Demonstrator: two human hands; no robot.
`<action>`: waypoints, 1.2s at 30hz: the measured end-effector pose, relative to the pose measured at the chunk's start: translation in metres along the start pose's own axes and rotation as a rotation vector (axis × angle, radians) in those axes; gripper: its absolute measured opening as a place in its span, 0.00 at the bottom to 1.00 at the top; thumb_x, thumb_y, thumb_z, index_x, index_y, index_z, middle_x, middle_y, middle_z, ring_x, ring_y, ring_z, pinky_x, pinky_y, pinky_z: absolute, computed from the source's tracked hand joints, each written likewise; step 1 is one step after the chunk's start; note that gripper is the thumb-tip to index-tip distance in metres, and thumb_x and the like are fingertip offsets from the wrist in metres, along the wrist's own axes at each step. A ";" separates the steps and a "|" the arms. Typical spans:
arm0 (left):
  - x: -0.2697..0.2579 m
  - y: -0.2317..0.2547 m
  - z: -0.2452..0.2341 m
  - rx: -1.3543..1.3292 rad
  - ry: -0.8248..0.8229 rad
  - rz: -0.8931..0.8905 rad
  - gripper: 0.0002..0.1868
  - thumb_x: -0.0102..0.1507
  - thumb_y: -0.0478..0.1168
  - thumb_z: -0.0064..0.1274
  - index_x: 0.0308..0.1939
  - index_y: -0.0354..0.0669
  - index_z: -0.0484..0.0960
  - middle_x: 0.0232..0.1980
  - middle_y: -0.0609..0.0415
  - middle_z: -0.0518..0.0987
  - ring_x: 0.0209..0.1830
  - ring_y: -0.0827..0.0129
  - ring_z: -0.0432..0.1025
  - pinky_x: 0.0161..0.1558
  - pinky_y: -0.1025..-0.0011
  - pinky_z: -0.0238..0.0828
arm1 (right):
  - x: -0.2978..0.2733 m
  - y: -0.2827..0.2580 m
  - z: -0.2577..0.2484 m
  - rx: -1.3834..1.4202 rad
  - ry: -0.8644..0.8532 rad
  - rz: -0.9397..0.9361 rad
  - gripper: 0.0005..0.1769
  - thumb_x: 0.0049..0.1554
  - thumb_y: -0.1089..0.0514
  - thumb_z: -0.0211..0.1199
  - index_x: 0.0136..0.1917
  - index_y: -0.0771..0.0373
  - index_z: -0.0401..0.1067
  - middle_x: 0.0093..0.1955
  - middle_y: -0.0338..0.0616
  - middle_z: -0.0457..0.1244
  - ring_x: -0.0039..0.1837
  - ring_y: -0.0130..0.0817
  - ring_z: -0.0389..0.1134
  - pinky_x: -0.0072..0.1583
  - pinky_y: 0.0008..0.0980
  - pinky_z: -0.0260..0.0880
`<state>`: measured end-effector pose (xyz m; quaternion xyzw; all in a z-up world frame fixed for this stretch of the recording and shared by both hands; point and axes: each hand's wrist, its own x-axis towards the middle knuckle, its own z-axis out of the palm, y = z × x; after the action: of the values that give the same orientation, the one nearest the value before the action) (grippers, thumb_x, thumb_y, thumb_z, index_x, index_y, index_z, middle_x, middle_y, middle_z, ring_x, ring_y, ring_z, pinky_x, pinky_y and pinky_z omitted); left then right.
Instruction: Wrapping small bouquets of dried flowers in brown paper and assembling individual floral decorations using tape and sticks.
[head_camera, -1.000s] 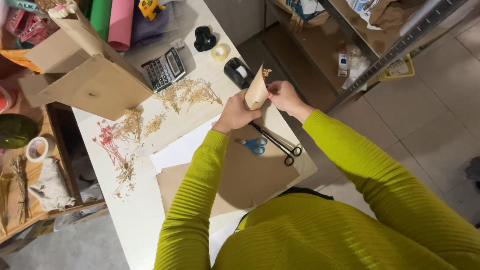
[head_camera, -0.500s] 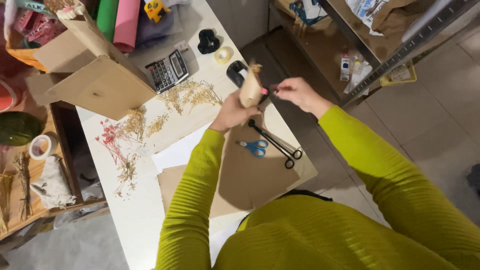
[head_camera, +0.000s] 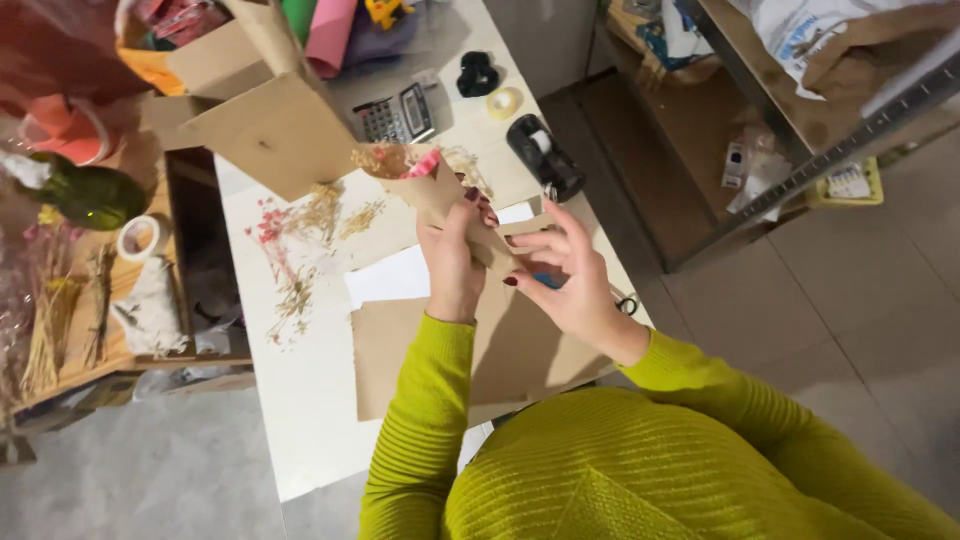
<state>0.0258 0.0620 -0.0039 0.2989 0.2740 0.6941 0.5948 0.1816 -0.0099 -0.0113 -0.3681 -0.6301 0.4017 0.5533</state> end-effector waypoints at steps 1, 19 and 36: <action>-0.004 -0.002 -0.006 0.001 0.008 0.013 0.16 0.63 0.29 0.48 0.55 0.32 0.71 0.40 0.48 0.77 0.34 0.65 0.73 0.37 0.68 0.74 | -0.003 0.004 0.005 0.006 -0.013 -0.005 0.51 0.57 0.72 0.68 0.83 0.61 0.41 0.63 0.53 0.68 0.61 0.36 0.74 0.60 0.32 0.78; -0.056 0.092 0.009 -0.012 -0.315 -0.257 0.29 0.68 0.33 0.42 0.74 0.39 0.57 0.57 0.47 0.73 0.49 0.63 0.73 0.52 0.61 0.75 | 0.108 -0.167 -0.013 0.168 -0.548 -0.125 0.01 0.60 0.60 0.66 0.46 0.58 0.76 0.89 0.47 0.38 0.90 0.44 0.35 0.82 0.46 0.44; -0.059 0.114 0.016 -0.025 -0.460 -0.323 0.27 0.67 0.28 0.41 0.71 0.38 0.57 0.54 0.46 0.74 0.48 0.61 0.75 0.55 0.58 0.76 | 0.139 -0.168 0.006 -0.581 -0.684 -0.476 0.03 0.58 0.57 0.70 0.41 0.55 0.78 0.88 0.48 0.43 0.89 0.52 0.27 0.82 0.64 0.22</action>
<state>-0.0307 -0.0122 0.0853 0.3938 0.1673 0.5074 0.7480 0.1565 0.0478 0.1979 -0.2003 -0.9274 0.1701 0.2663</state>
